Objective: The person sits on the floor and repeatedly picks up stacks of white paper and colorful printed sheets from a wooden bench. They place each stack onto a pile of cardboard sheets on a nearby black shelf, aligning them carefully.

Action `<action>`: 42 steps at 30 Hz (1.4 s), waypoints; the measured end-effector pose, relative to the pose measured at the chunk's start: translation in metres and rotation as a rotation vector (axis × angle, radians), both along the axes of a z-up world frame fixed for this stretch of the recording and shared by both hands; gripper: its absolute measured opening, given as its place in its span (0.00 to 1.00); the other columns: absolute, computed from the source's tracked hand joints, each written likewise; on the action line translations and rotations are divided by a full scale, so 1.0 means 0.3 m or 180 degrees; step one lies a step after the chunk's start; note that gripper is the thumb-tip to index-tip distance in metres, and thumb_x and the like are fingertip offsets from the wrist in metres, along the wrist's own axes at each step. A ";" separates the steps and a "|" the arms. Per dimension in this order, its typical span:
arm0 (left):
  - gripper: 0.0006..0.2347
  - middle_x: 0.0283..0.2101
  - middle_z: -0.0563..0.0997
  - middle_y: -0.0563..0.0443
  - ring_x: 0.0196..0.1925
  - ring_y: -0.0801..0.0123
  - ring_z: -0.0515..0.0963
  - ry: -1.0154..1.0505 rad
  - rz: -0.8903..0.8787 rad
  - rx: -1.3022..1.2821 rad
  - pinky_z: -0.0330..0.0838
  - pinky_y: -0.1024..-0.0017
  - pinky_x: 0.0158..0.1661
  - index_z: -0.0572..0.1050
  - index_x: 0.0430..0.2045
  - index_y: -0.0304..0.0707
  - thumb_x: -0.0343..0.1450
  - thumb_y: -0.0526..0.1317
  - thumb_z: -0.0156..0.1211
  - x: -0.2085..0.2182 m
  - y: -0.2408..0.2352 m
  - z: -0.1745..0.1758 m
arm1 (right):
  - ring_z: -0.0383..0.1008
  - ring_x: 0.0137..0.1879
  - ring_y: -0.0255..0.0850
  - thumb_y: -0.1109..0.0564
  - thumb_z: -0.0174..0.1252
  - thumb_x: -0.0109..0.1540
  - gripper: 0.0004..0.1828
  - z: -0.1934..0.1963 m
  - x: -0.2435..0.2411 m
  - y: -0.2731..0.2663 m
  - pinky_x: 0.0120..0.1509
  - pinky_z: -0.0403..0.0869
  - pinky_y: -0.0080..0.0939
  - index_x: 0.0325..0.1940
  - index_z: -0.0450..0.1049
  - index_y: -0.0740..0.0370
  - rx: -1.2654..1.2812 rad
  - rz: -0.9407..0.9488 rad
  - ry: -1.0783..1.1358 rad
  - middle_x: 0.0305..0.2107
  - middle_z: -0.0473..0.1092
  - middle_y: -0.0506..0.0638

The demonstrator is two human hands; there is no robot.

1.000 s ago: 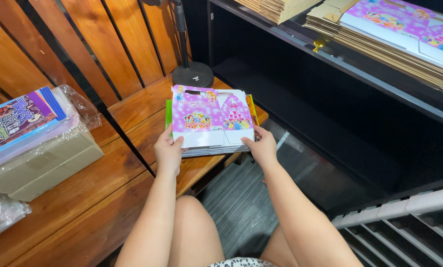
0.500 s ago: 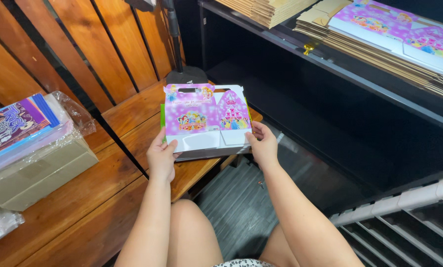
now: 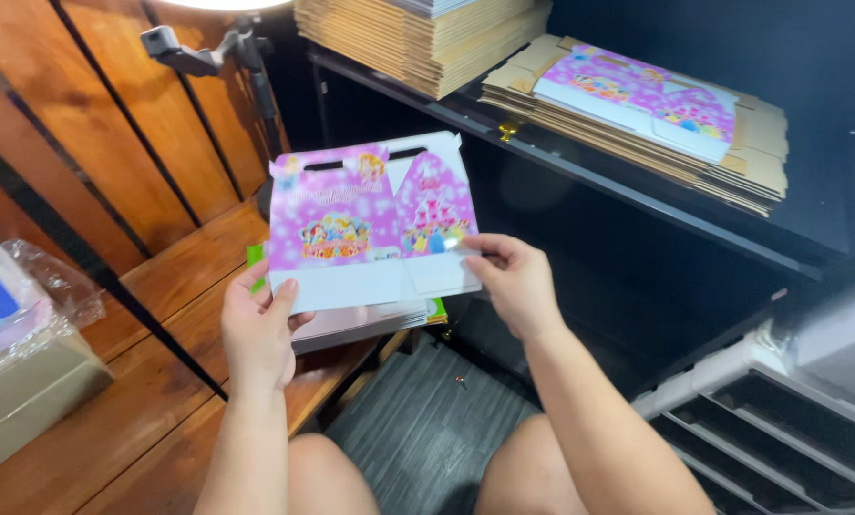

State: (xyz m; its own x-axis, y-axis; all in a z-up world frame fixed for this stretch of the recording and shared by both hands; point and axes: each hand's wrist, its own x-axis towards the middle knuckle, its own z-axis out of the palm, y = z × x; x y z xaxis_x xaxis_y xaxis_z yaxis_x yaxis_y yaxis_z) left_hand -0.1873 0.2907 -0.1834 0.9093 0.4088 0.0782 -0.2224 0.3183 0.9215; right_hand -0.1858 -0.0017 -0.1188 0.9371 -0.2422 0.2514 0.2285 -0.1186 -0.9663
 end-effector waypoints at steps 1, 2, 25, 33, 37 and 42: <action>0.24 0.50 0.79 0.30 0.41 0.57 0.83 -0.0010 -0.0034 -0.0001 0.86 0.65 0.32 0.62 0.66 0.32 0.74 0.29 0.60 -0.013 -0.038 0.060 | 0.78 0.36 0.30 0.70 0.66 0.57 0.16 0.032 -0.005 -0.036 0.39 0.81 0.30 0.50 0.83 0.65 -0.0001 -0.0034 -0.0010 0.39 0.79 0.56; 0.25 0.50 0.79 0.30 0.43 0.56 0.84 -0.0235 -0.0115 -0.0020 0.86 0.62 0.33 0.61 0.66 0.31 0.73 0.28 0.61 -0.027 -0.076 0.120 | 0.78 0.36 0.30 0.70 0.66 0.57 0.18 0.065 -0.011 -0.073 0.40 0.81 0.30 0.51 0.82 0.66 0.0103 -0.0043 -0.0116 0.39 0.79 0.56; 0.33 0.63 0.73 0.41 0.70 0.52 0.70 -0.1567 -0.0799 0.2282 0.66 0.70 0.66 0.72 0.62 0.34 0.64 0.46 0.83 0.559 -0.878 0.639 | 0.71 0.35 0.33 0.70 0.72 0.56 0.18 0.484 0.087 -0.763 0.37 0.81 0.27 0.50 0.80 0.70 0.0969 -0.1364 -0.0941 0.32 0.69 0.53; 0.27 0.62 0.76 0.50 0.68 0.62 0.73 -0.1413 -0.0832 0.3196 0.66 0.67 0.65 0.76 0.60 0.43 0.68 0.52 0.76 0.671 -0.926 0.662 | 0.73 0.29 0.31 0.67 0.72 0.55 0.16 0.462 0.207 -0.877 0.36 0.80 0.30 0.47 0.81 0.67 0.0502 -0.1639 -0.0654 0.29 0.73 0.55; 0.27 0.62 0.77 0.52 0.67 0.63 0.73 -0.1335 -0.0858 0.3321 0.66 0.66 0.65 0.76 0.60 0.44 0.68 0.52 0.76 0.691 -0.942 0.663 | 0.75 0.29 0.32 0.66 0.73 0.54 0.16 0.445 0.247 -0.923 0.35 0.80 0.31 0.46 0.82 0.65 0.0337 -0.1741 -0.0542 0.28 0.74 0.54; 0.26 0.61 0.78 0.53 0.67 0.63 0.74 -0.1121 -0.0983 0.3383 0.67 0.65 0.64 0.78 0.58 0.46 0.67 0.52 0.76 0.717 -0.953 0.649 | 0.78 0.28 0.31 0.61 0.72 0.55 0.12 0.431 0.297 -0.982 0.32 0.79 0.30 0.42 0.85 0.56 -0.0386 -0.1945 -0.0157 0.25 0.76 0.49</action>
State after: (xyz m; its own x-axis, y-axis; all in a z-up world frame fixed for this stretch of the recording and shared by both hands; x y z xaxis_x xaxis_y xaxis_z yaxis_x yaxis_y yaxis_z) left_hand 0.0277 0.0050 0.0114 0.8184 -0.2502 0.5173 -0.5675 -0.4932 0.6593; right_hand -0.0967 -0.2962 0.0105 0.6247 -0.6980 0.3501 0.1288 -0.3502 -0.9278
